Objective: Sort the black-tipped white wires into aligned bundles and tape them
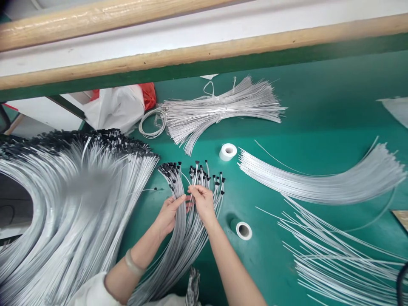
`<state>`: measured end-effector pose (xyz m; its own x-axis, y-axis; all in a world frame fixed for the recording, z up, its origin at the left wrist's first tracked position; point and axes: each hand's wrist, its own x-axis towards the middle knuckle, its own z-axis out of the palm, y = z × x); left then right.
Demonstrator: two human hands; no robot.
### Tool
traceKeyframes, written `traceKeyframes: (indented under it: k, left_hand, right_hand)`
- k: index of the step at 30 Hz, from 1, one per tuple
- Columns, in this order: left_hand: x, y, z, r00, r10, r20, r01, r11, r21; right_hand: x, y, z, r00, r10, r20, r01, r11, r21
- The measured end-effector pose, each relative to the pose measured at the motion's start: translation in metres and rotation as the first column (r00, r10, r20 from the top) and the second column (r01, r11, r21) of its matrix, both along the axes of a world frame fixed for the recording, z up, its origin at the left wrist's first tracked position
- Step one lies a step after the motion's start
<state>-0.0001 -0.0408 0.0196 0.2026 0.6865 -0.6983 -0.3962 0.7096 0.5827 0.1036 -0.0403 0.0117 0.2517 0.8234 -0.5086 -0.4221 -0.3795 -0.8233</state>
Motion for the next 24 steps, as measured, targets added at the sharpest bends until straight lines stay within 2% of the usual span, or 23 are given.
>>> traceKeyframes:
  k: [5, 8, 11, 14, 19, 24]
  left_hand:
    - [-0.001, 0.001, 0.003, 0.999, -0.014, -0.041, 0.014, 1.000, -0.001]
    - [-0.002, 0.001, 0.004, 0.999, -0.034, -0.022, 0.035, 0.999, 0.027]
    - [-0.001, 0.000, 0.005, 0.998, -0.064, -0.007, 0.064, 0.997, 0.052]
    - [0.001, -0.001, 0.006, 0.996, -0.094, -0.006, 0.094, 0.993, 0.072]
    - [0.002, -0.002, 0.008, 0.988, -0.152, 0.020, 0.148, 0.979, 0.139]
    - [-0.002, -0.002, 0.006, 0.989, -0.150, 0.009, 0.148, 0.979, 0.142]
  right_hand:
    - [-0.001, -0.002, -0.009, 0.993, -0.091, 0.070, 0.090, 0.996, 0.015]
    - [-0.001, -0.003, -0.008, 0.978, -0.111, 0.176, 0.104, 0.993, 0.046]
    - [-0.004, -0.005, -0.001, 0.967, -0.047, 0.249, 0.027, 0.996, 0.084]
    - [-0.006, -0.005, 0.002, 0.982, 0.066, 0.178, -0.081, 0.993, 0.081]
    - [0.000, -0.003, -0.010, 0.958, -0.053, 0.281, 0.042, 0.998, 0.044]
    - [0.008, -0.007, -0.018, 0.956, -0.042, 0.292, 0.029, 0.998, 0.046]
